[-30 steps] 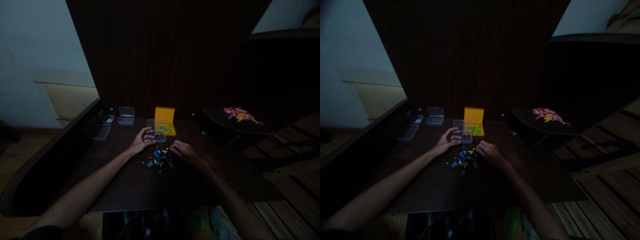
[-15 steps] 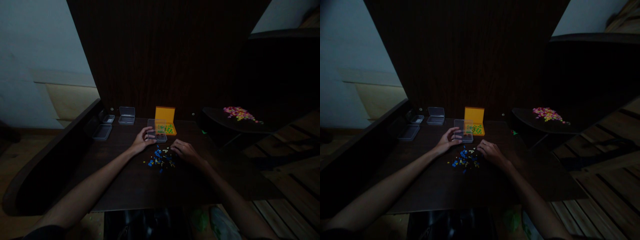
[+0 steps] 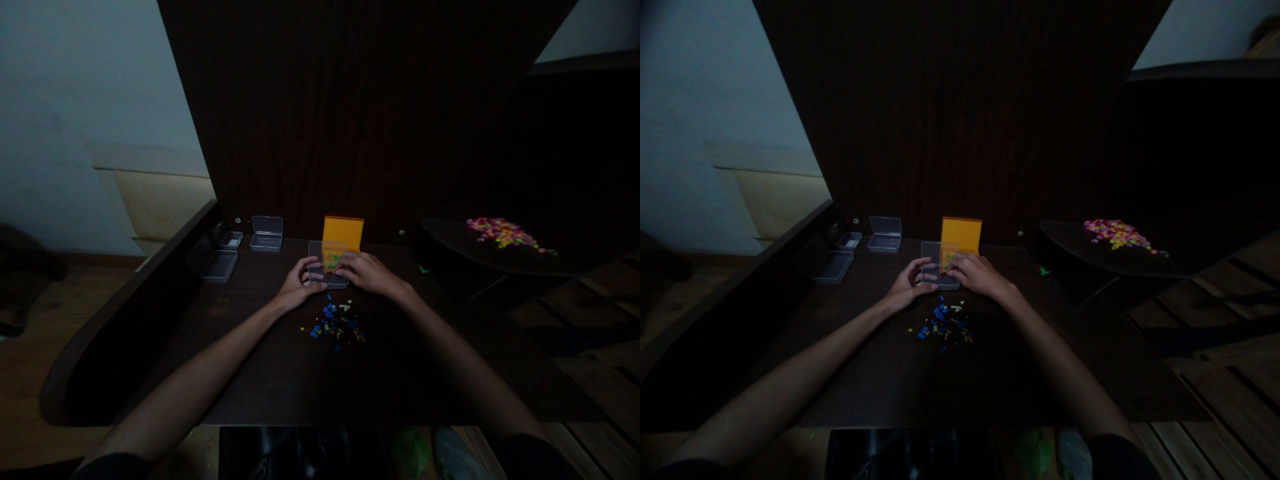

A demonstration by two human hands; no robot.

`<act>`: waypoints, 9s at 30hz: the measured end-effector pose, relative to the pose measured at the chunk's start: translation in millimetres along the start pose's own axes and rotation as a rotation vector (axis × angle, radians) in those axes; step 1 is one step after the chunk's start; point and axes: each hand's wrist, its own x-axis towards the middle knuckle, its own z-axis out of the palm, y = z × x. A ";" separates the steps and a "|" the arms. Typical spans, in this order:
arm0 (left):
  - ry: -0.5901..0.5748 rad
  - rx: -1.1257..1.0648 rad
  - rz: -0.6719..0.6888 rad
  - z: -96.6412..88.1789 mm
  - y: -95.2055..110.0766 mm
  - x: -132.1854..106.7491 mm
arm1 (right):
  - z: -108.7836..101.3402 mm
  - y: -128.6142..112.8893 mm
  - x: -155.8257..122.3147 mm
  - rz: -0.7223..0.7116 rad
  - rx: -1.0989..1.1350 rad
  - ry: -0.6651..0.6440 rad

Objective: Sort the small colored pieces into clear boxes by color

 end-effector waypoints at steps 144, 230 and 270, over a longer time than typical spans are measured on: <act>0.054 0.042 -0.020 -5.4 8.3 -3.2 | 11.5 -39.1 -0.2 -0.212 0.095 -0.541; 0.081 0.031 -0.033 -4.6 8.3 -2.5 | 33.6 -65.0 -6.9 -0.246 -0.090 -0.304; 0.089 0.014 -0.040 -5.1 7.8 -1.0 | 39.2 -67.1 -6.2 -0.238 -0.043 -0.289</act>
